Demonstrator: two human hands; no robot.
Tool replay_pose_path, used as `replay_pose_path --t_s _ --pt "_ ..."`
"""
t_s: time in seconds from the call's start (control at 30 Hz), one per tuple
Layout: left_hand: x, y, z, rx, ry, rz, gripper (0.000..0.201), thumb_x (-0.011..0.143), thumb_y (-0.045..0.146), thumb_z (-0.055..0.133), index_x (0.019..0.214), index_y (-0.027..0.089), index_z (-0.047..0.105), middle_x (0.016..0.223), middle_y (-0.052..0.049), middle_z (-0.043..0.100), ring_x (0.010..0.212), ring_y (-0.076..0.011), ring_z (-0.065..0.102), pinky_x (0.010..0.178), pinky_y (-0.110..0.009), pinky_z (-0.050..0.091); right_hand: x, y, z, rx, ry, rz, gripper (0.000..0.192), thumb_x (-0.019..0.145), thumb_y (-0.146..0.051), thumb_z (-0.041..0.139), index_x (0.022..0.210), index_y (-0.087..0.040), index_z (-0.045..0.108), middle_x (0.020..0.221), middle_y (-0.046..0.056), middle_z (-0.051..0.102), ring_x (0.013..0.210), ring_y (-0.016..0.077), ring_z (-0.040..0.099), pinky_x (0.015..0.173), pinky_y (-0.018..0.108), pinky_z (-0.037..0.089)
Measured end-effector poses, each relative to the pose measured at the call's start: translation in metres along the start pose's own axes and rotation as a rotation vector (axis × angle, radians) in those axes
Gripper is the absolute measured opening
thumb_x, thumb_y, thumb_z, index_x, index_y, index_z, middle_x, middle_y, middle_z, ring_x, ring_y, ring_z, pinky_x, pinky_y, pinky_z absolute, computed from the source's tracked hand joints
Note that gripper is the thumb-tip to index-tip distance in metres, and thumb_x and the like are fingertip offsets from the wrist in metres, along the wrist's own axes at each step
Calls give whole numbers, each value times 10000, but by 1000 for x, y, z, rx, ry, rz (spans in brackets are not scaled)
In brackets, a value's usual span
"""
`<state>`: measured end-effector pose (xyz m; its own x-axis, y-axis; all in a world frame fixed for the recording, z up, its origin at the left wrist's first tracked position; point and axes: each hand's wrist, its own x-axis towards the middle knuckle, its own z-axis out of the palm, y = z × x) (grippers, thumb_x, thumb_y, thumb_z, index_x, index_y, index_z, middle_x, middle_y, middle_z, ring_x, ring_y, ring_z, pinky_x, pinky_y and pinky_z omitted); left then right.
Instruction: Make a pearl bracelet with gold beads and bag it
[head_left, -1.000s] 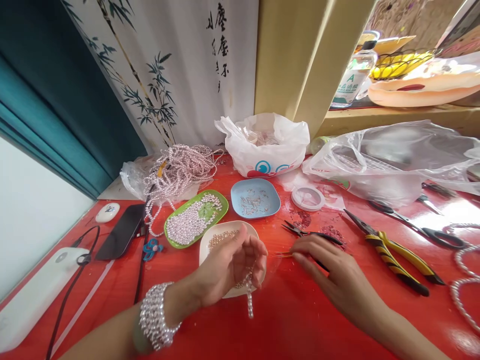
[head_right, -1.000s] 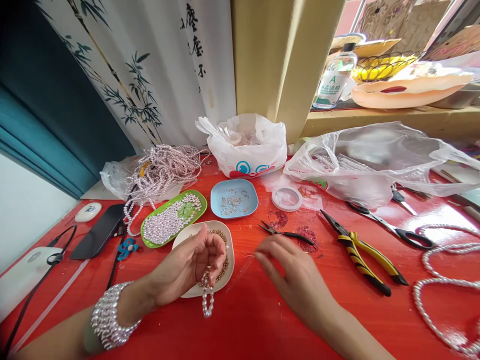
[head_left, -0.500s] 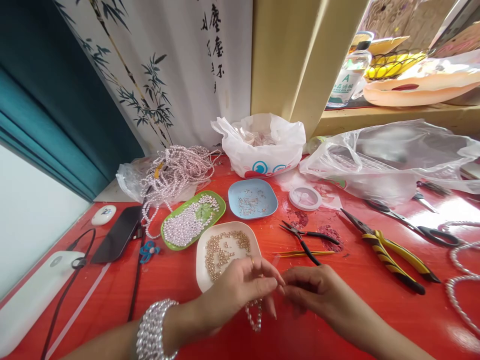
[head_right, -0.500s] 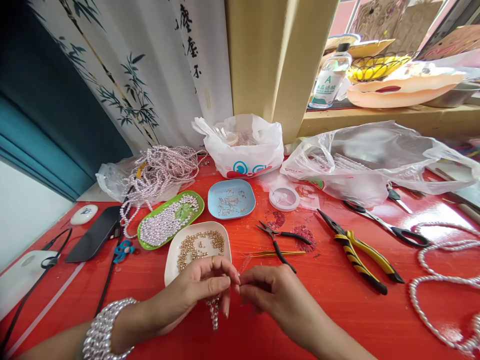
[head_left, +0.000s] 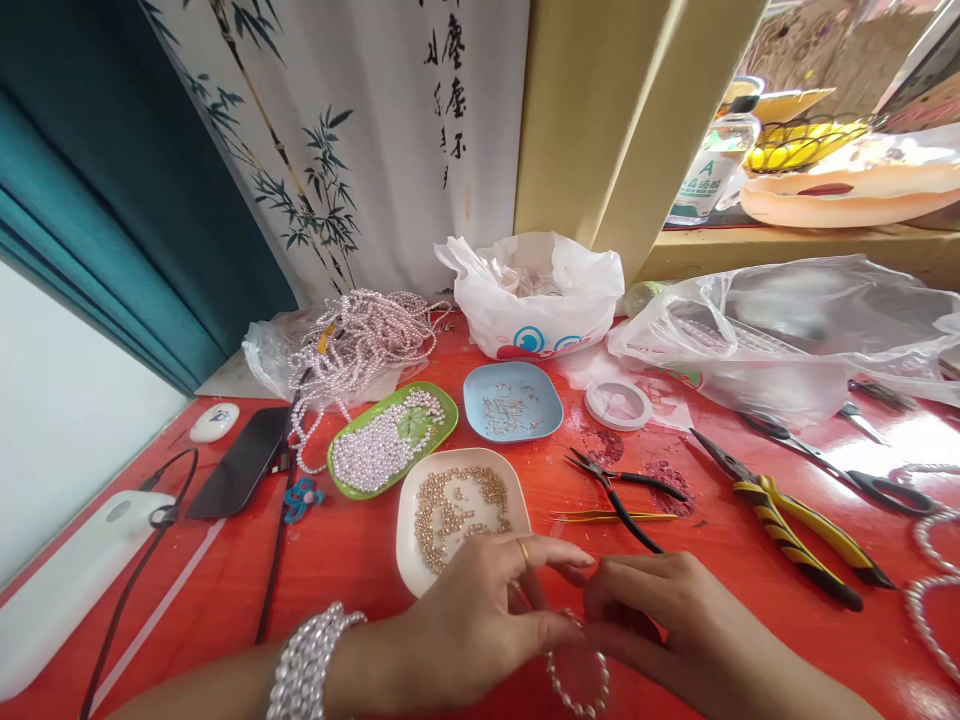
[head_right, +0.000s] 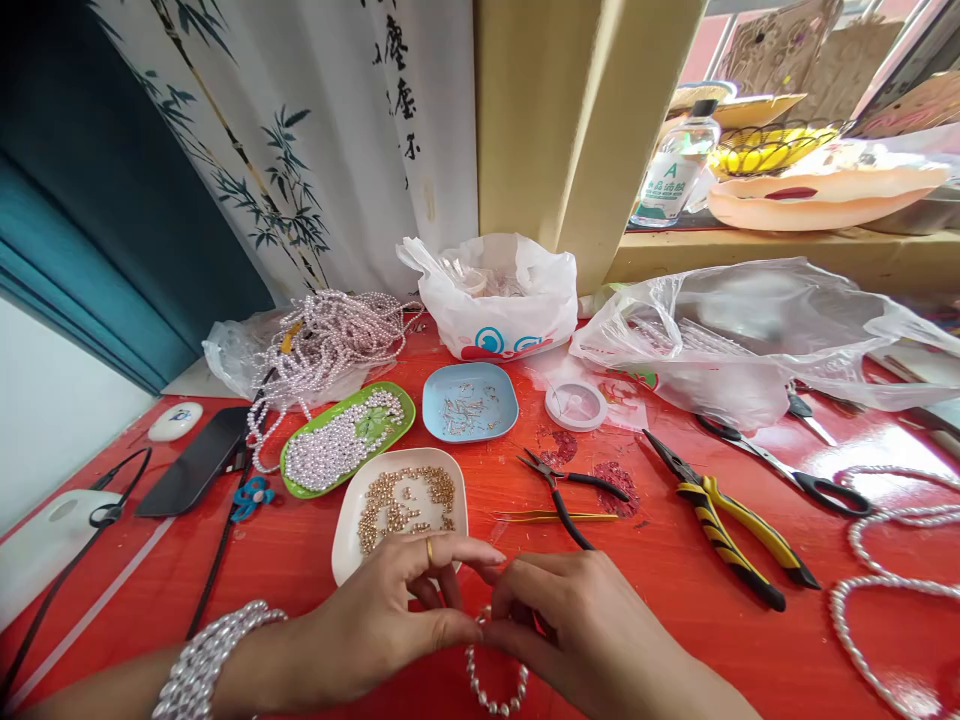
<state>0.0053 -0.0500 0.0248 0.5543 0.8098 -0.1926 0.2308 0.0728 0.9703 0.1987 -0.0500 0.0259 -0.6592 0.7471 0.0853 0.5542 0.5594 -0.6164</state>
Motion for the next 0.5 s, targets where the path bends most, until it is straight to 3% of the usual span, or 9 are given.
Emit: replay_pose_path --t_s 0.13,0.27,0.4,0.5 --pt "9 -9 -1 -389 -111 -174 440 665 279 679 1068 167 544 881 -63 643 620 -115 591 634 -266 466 2 2 9 -17 65 8 301 881 -337 451 646 -170 542 516 -22 553 417 75 462 419 172 332" --pt "18 -13 -4 -420 -188 -236 363 690 320 645 984 116 585 668 -27 615 587 -123 581 615 -269 454 6 3 9 -74 67 -4 251 860 -308 494 661 -164 545 526 -19 556 422 80 468 416 177 323" --pt "21 -18 -8 -410 -180 -239 203 609 227 695 762 104 644 630 -11 604 571 -105 552 620 -250 444 17 2 -4 -175 -79 -53 144 801 -196 568 661 -160 578 560 -13 588 453 91 497 436 196 309" --pt "19 -22 -11 -346 -210 -255 153 616 231 676 688 100 648 605 -16 608 573 -118 564 615 -260 456 36 7 -26 -211 -252 15 123 733 -100 605 640 -180 598 575 -38 615 491 87 533 458 175 323"
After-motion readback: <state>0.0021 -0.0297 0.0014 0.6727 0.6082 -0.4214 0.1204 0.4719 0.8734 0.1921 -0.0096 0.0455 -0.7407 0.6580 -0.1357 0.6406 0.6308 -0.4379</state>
